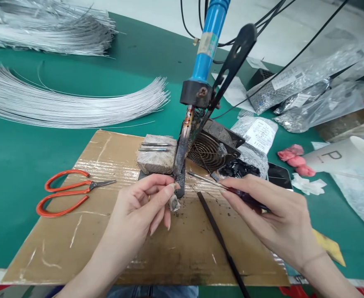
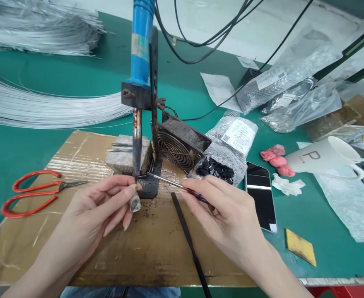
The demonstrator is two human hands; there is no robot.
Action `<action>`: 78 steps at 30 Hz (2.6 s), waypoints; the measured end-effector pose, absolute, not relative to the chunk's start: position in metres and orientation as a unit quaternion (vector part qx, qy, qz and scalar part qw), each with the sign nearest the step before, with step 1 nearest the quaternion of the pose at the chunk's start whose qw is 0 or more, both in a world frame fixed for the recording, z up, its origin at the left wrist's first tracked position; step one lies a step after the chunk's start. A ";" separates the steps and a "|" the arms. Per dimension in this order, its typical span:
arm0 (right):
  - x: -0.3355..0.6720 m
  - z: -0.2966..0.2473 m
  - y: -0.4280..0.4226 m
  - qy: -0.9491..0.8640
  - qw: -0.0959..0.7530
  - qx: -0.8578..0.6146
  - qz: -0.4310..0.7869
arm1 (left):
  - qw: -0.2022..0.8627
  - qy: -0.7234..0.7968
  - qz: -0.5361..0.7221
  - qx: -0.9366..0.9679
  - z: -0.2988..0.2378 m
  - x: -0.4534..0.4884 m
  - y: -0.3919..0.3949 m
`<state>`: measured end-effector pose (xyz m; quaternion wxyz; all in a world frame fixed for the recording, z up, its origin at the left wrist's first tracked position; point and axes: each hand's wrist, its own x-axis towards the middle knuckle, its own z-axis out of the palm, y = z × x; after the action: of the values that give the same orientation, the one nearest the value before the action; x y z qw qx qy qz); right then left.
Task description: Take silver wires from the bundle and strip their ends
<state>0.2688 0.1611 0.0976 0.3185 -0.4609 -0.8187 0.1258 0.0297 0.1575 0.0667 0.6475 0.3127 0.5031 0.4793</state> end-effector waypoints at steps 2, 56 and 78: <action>0.267 0.098 0.163 -0.818 0.319 -0.463 0.126 | 0.644 0.510 0.477 0.312 0.068 0.030 0.158; 0.271 0.121 0.193 -0.780 0.248 -0.486 0.307 | 0.644 0.514 0.482 0.297 0.070 0.028 0.157; 0.272 0.134 0.198 -0.833 0.179 -0.456 0.257 | 0.654 0.493 0.480 0.314 0.064 0.025 0.157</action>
<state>0.2719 0.1984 0.1339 0.1786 -0.4558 -0.8334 0.2565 0.0253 0.1565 0.0639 0.6545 0.3138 0.4926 0.4801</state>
